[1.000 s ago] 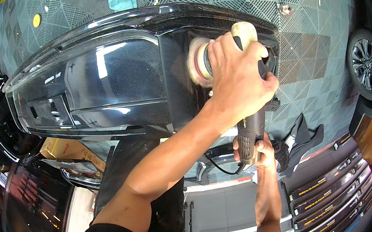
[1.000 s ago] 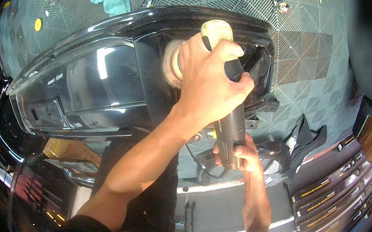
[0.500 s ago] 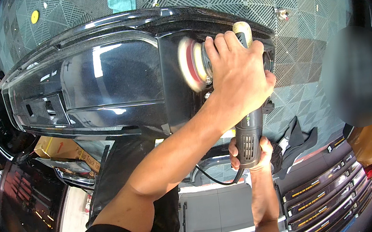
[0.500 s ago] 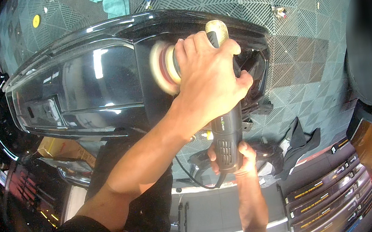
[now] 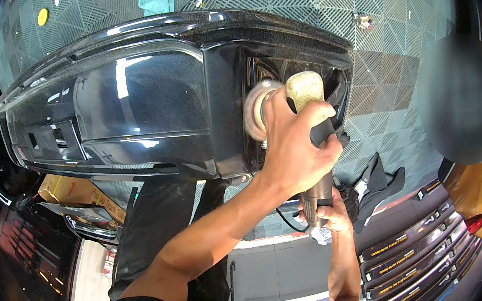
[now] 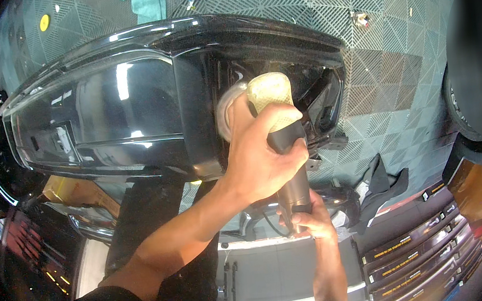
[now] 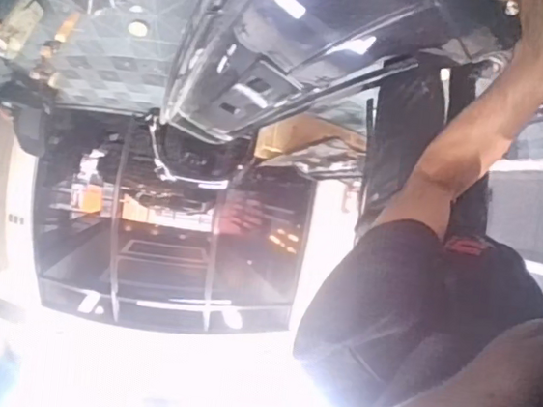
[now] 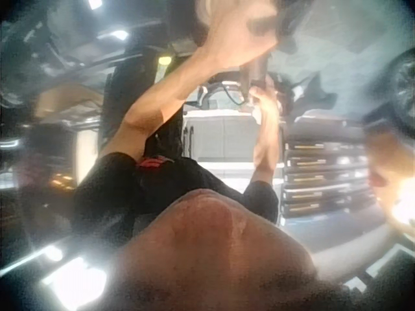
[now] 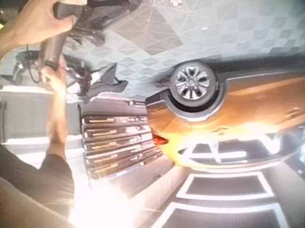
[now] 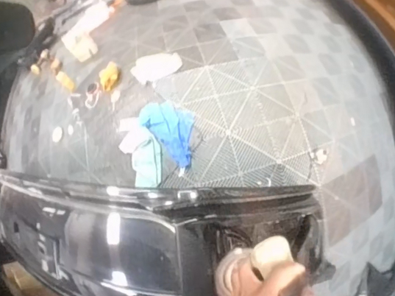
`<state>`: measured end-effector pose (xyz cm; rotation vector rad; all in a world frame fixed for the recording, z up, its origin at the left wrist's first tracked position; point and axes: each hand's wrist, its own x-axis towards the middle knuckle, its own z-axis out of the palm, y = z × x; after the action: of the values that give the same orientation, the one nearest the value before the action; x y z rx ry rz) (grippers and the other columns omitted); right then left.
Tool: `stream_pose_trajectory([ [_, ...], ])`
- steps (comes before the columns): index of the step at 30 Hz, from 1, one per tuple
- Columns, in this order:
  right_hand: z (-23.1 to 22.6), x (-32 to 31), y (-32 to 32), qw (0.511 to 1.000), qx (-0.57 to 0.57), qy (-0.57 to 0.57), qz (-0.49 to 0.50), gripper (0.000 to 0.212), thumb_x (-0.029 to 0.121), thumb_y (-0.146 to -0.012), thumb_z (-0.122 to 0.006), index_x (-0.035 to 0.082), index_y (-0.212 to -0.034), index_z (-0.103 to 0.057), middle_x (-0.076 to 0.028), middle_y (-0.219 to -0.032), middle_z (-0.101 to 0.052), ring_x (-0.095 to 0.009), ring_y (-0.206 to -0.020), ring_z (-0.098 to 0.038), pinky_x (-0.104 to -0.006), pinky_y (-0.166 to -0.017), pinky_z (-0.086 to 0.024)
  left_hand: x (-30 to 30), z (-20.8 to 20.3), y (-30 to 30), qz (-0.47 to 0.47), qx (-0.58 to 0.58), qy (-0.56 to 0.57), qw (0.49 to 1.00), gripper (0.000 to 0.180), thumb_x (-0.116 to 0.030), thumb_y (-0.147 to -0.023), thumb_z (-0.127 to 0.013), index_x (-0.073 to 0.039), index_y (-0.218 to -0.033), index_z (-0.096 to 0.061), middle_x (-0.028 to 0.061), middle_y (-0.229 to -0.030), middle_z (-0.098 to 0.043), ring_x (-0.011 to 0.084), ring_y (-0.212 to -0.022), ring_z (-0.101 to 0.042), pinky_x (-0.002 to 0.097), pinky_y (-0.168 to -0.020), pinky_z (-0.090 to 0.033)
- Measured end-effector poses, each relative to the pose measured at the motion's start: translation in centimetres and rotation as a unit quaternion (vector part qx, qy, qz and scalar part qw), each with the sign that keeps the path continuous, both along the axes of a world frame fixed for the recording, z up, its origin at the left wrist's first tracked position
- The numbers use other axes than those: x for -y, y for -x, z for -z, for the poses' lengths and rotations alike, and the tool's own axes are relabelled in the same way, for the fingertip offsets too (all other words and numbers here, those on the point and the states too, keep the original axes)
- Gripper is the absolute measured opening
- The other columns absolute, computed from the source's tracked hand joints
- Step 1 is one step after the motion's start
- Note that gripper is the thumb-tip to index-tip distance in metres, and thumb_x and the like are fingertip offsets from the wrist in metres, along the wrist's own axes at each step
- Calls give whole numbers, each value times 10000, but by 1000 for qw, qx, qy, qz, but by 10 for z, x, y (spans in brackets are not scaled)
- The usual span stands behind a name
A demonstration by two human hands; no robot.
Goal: The person uses a rotary polisher with a foam pad to polish a black car bumper. They apply polishing compound from a yellow bottle onto the pad and move the polisher across the bumper surface in overlapping passes.
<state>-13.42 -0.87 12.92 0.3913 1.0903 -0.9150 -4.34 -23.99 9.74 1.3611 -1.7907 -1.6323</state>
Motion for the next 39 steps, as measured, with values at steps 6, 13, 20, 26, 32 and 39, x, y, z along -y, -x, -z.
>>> stream_pose_trajectory([
  [6,22,8,-15,999,-21,28,-5,732,236,-737,-916,-15,-1307,-531,-158,-1059,-707,-253,-931,-727,-382,-787,-636,7,12,2,-28,-42,48,998,518,-73,-623,-786,-142,-1119,-654,262,-1235,-488,466,-1204,-428,567,-1043,-349],
  [13,27,23,-15,999,-37,32,8,722,228,-765,-900,-34,-1313,-509,-189,-1032,-706,-262,-867,-734,-384,-742,-640,21,18,10,-19,-30,41,999,518,-93,-628,-784,-121,-1131,-668,266,-1244,-490,466,-1223,-422,567,-1053,-350],
  [20,26,30,-17,997,-41,41,48,679,220,-794,-872,-41,-1300,-501,-201,-1034,-704,-277,-862,-732,-389,-734,-642,26,22,16,-30,-29,34,999,486,-102,-629,-785,-100,-1104,-687,252,-1232,-482,450,-1212,-418,546,-1057,-337],
  [26,22,30,-19,997,-50,47,26,709,269,-782,-882,-37,-1299,-504,-198,-987,-704,-270,-809,-728,-380,-711,-634,26,15,14,-7,8,39,999,480,-84,-649,-784,-119,-1119,-695,226,-1245,-512,420,-1192,-492,494,-1038,-407],
  [32,14,27,-24,998,-56,28,7,715,290,-765,-893,-44,-1280,-524,-187,-1000,-702,-260,-829,-725,-375,-716,-634,19,12,8,4,17,49,999,485,-83,-659,-795,-125,-1131,-689,217,-1254,-526,412,-1187,-521,477,-1034,-430],
  [39,-6,-4,-42,999,-21,-7,37,813,243,-723,-935,-17,-1364,-508,-138,-1147,-662,-251,-963,-714,-385,-772,-652,-8,1,-16,14,-21,16,1000,519,-124,-638,-810,-140,-1135,-663,273,-1226,-468,481,-1172,-430,567,-1030,-360],
])
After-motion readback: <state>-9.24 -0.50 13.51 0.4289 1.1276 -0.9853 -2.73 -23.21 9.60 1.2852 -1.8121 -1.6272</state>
